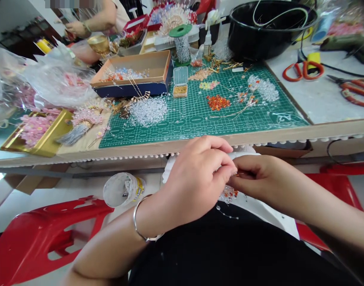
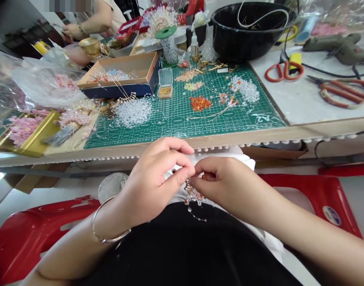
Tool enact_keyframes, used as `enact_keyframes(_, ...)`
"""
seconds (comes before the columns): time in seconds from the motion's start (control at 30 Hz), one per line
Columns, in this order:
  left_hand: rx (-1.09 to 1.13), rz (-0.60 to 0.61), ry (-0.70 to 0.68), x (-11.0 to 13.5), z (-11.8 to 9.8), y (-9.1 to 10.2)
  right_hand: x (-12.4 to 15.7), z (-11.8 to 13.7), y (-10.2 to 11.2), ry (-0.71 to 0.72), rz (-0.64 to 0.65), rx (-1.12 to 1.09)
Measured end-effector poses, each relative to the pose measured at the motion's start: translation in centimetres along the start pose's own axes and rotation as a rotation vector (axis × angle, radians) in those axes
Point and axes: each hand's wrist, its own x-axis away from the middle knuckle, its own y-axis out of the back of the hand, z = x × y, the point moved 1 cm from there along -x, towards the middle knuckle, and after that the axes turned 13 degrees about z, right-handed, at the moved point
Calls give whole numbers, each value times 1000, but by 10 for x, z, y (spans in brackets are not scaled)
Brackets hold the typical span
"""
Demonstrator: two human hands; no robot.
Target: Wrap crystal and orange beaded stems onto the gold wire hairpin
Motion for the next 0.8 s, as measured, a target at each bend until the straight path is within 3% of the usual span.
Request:
enact_keyframes(0.17, -55, -62, -68, 14, -2, 3, -1, -8, 10, 0, -33, -27)
enact_keyframes(0.4, -92, -39, 34, 36, 5, 3, 6, -5, 21, -29, -49, 45)
enact_keyframes(0.57, 83, 85, 98, 37, 4, 10, 6, 13, 27, -52, -43, 151)
enact_keyframes(0.8, 307, 121, 138, 39, -3, 18, 4, 15, 38, 58, -47, 215)
